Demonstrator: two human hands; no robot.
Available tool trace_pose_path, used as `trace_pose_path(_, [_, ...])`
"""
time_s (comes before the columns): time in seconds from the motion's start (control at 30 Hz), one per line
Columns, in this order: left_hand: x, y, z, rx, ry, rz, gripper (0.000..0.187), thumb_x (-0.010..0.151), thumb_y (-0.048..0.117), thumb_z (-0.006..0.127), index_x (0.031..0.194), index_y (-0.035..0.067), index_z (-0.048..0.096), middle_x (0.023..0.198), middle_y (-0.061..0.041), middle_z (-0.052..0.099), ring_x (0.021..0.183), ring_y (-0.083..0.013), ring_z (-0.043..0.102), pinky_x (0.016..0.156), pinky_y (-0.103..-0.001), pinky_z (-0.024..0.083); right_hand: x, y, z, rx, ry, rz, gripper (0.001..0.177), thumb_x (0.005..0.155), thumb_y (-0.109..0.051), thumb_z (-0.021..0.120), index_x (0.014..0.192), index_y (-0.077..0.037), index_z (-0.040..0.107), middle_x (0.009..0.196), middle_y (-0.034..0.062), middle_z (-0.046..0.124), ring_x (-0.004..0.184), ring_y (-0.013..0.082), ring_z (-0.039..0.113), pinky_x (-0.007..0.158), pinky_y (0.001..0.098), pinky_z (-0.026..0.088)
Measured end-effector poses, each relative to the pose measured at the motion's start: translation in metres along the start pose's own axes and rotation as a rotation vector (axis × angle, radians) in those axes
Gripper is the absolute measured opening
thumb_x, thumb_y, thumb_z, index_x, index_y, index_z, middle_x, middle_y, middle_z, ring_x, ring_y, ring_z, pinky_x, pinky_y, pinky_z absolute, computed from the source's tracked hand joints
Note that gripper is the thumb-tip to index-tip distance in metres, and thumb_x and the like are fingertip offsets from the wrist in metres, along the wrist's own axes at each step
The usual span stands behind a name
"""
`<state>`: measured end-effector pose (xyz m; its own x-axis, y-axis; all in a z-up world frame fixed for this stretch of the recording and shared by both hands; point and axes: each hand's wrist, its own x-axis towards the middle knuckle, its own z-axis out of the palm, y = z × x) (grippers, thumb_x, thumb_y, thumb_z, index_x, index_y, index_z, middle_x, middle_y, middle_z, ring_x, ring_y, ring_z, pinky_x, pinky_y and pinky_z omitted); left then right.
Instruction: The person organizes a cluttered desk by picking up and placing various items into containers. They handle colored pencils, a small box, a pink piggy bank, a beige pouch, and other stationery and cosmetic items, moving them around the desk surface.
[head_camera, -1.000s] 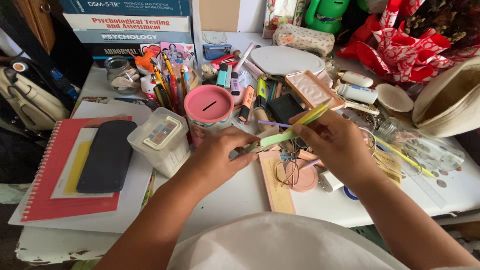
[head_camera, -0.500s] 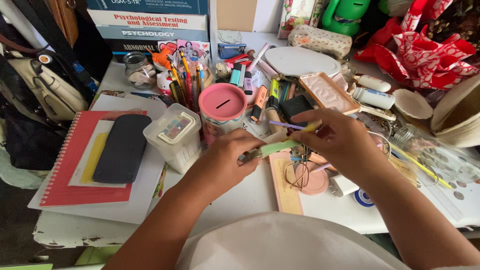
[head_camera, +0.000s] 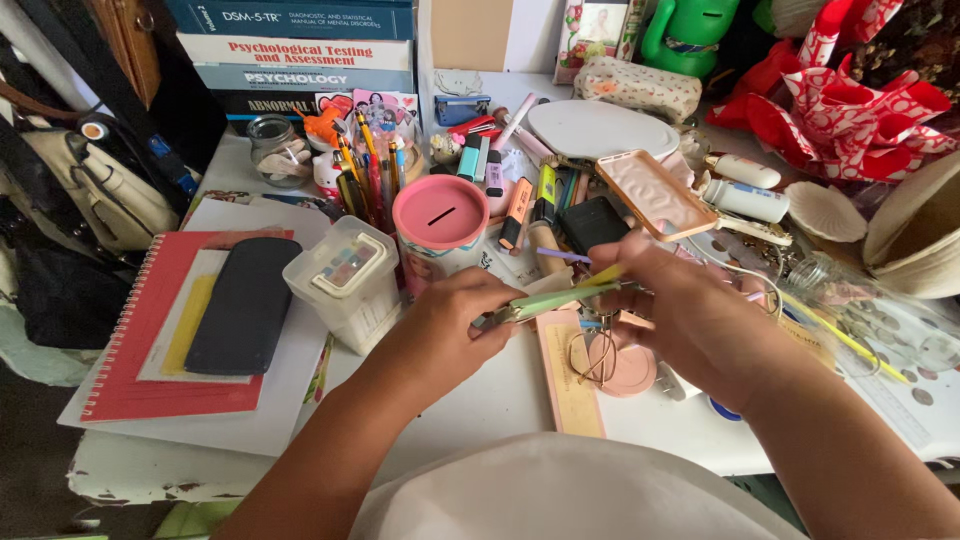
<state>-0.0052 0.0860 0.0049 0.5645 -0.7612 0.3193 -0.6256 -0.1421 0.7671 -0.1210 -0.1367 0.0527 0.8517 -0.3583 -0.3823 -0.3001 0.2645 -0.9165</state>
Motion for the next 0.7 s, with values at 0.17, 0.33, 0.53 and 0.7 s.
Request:
trace_pose_path(0.17, [0.001, -0.004, 0.0, -0.005, 0.005, 0.049, 0.027, 0.087, 0.009, 0.072, 0.114, 0.005, 0.073, 0.098, -0.01, 0.07, 0.084, -0.0228, 0.071, 0.074, -0.034, 0.056, 0.011, 0.017, -0.003, -0.183, 0.015, 0.064, 0.033, 0.096, -0.035, 0.062, 0.116, -0.01, 0.068, 0.102, 0.0013, 0.066, 0.092, 0.0145, 0.059, 0.081, 0.0333, 0.046])
trace_pose_path(0.33, [0.001, -0.005, -0.001, -0.03, 0.015, -0.044, 0.019, 0.089, 0.01, 0.071, 0.107, 0.003, 0.072, 0.101, -0.009, 0.069, 0.086, -0.0209, 0.073, 0.074, -0.031, 0.06, 0.009, 0.007, -0.009, 0.065, -0.085, -0.036, 0.03, 0.097, -0.03, 0.059, 0.112, -0.006, 0.068, 0.104, 0.0049, 0.07, 0.09, 0.0173, 0.063, 0.076, 0.0361, 0.049])
trace_pose_path(0.53, [-0.002, -0.007, 0.0, 0.019, 0.063, 0.047, 0.023, 0.083, 0.003, 0.071, 0.106, 0.003, 0.073, 0.103, -0.01, 0.071, 0.087, -0.0222, 0.072, 0.075, -0.032, 0.057, 0.015, 0.01, -0.015, -0.31, -0.196, -0.094, 0.027, 0.097, -0.021, 0.059, 0.105, -0.001, 0.076, 0.111, 0.0104, 0.07, 0.104, 0.0199, 0.064, 0.09, 0.0345, 0.05])
trace_pose_path(0.7, [-0.005, -0.014, -0.004, -0.035, 0.121, -0.001, 0.02, 0.082, -0.002, 0.07, 0.101, 0.002, 0.073, 0.106, -0.009, 0.072, 0.09, -0.0217, 0.073, 0.077, -0.031, 0.059, 0.006, 0.009, -0.03, -0.281, -0.531, -0.198, 0.03, 0.099, -0.018, 0.059, 0.092, 0.005, 0.075, 0.121, 0.0104, 0.066, 0.114, 0.0199, 0.062, 0.101, 0.0339, 0.048])
